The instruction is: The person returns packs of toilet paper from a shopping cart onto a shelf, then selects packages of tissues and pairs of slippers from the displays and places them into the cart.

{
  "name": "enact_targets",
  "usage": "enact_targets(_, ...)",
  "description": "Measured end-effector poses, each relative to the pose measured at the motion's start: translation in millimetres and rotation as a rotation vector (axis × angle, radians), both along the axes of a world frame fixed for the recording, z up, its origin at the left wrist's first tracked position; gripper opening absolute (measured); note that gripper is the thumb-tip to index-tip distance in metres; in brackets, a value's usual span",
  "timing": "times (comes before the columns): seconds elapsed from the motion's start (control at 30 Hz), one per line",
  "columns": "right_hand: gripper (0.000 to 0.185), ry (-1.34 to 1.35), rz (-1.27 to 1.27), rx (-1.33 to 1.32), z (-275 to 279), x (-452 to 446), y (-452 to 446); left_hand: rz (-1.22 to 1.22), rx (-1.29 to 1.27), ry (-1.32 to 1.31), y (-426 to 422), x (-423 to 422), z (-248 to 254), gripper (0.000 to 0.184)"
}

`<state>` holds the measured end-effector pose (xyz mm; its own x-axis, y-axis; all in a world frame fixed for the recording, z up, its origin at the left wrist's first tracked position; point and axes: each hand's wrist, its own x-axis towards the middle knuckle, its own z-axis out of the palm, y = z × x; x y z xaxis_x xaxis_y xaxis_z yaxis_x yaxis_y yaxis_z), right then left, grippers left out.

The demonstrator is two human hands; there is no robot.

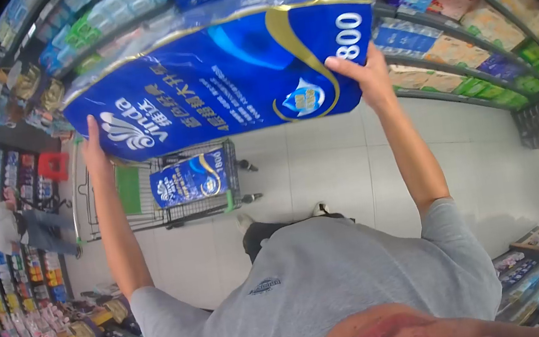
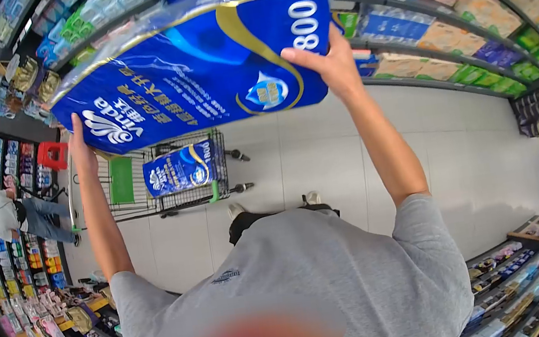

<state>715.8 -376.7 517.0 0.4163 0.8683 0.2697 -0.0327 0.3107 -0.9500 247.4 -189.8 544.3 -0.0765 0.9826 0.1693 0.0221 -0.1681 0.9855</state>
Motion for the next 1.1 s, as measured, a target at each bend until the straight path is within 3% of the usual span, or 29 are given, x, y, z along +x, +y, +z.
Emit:
enact_targets(0.07, 0.061, -0.057, -0.085, 0.134, 1.9, 49.1, -14.8, -0.037, 0.154, -0.008, -17.6, 52.1, 35.8, 0.052)
enact_targets(0.2, 0.052, -0.280, -0.148, 0.301, 102.6, 120.6, -50.3, -0.130, 0.422, -0.197, -19.4, 94.3, 108.2, 0.047)
enact_targets(0.27, 0.050, -0.369, -0.138, 0.409, 107.3, 160.9, -65.4, -0.228, 0.604, -0.097, -21.8, 118.3, 124.4, 0.055)
enact_targets(0.3, 0.057, -0.433, -0.125, 0.265, 124.6, 174.2, -73.2, -0.257, 0.662, -0.017, -5.5, 109.2, 126.7, 0.061)
enact_targets(0.37, 0.056, -0.447, -0.246, 0.270, 134.9, 189.7, -73.0, -0.421, 0.644, -0.214, 25.3, 112.0, 114.2, 0.073)
enact_targets(0.43, 0.055, -0.415, -0.228, 0.278, 131.1, 215.6, -74.0, -0.400, 0.658, -0.029, 34.8, 138.2, 108.5, 0.070)
enact_targets(0.5, 0.053, -0.361, -0.146, 0.187, 121.9, 244.7, -75.4, -0.398, 0.552, -0.296, 36.5, 178.7, 83.9, 0.058)
enact_targets(0.63, 0.057, -0.321, -0.259, 0.119, 88.4, 279.9, -62.8, -0.378, 0.478, -0.252, 51.7, 269.0, 47.7, 0.052)
enact_targets(0.87, 0.050, -0.350, -0.328, -0.039, 86.2, 345.3, -14.4, -0.569, 0.344, -0.214, 135.4, 392.3, 18.5, 0.054)
enact_targets(1.1, 0.055, -0.448, -0.442, 0.128, 112.3, 441.9, 77.3, -0.636, 0.426, -0.253, 257.7, 496.9, 57.4, 0.053)
